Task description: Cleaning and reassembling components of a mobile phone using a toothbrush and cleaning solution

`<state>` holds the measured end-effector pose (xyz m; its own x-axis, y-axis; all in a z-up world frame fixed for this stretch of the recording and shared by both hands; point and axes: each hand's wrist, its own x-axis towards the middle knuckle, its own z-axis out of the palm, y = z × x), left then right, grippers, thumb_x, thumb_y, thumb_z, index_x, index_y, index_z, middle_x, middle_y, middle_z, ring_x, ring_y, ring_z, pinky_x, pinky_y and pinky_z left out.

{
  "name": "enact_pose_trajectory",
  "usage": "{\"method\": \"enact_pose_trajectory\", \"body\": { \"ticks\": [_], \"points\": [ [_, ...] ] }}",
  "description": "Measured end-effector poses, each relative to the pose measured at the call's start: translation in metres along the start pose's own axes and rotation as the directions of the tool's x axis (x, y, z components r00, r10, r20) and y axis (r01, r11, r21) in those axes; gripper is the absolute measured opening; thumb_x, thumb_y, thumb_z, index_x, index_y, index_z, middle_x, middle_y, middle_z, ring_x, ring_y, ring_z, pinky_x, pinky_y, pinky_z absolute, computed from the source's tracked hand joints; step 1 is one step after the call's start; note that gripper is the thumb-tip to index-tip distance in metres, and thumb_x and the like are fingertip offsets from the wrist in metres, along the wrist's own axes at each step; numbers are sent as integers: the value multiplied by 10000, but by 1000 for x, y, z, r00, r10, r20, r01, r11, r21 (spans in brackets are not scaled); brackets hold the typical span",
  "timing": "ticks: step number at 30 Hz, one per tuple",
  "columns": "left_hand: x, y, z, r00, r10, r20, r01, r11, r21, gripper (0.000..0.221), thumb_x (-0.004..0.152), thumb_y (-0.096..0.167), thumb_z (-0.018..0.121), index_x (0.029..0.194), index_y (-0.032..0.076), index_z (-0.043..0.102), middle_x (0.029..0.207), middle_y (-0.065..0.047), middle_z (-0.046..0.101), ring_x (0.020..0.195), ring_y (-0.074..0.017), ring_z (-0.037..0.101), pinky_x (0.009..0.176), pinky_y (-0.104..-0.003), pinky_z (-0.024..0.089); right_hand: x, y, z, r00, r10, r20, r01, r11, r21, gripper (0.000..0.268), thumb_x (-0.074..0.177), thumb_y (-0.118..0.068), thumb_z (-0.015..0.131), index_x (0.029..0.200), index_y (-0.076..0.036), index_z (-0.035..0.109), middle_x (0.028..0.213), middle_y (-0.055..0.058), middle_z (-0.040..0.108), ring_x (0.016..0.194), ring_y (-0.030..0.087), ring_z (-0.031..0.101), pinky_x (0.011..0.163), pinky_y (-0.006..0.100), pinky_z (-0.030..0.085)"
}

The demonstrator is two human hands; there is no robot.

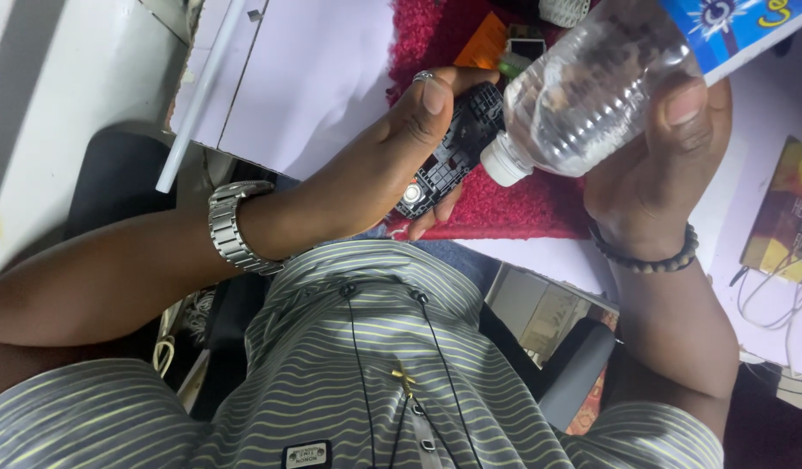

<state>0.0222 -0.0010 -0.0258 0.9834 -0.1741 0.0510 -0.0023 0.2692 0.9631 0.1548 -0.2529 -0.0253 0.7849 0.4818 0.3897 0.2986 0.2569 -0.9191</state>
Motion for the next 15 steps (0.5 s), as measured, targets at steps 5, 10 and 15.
{"method": "enact_pose_trajectory", "body": {
  "ticks": [5, 10, 15],
  "points": [
    [-5, 11, 2, 999, -9, 47, 11, 998, -57, 907, 1015, 702, 188, 1584, 11, 339, 555, -39, 541, 1062, -254, 788, 1399, -466, 123, 17, -20, 20, 998, 60, 34, -57, 994, -90, 632, 1109, -651, 719, 1467, -144, 601, 1422, 22, 632, 1410, 266, 608, 1302, 438, 497],
    [-6, 25, 4, 991, -104, 79, 111, 990, -85, 951, 951, 709, 187, 1614, 34, 278, 613, -65, 551, 411, -137, 511, 1015, -267, 553, 25, -24, 17, 993, 119, 13, -119, 993, -1, 541, 1151, -607, 653, 1445, -155, 606, 1363, 31, 620, 1355, 248, 616, 1270, 423, 505],
    [-6, 31, 5, 988, -130, 84, 135, 989, -63, 966, 911, 738, 211, 1612, 78, 299, 640, -120, 553, 430, -183, 522, 513, -293, 555, 27, -24, -43, 949, -294, 114, 298, 715, -633, 150, 1200, 243, 808, 1216, 163, 682, 1279, 266, 698, 1202, 346, 668, 1109, 545, 620]
  ]
}}
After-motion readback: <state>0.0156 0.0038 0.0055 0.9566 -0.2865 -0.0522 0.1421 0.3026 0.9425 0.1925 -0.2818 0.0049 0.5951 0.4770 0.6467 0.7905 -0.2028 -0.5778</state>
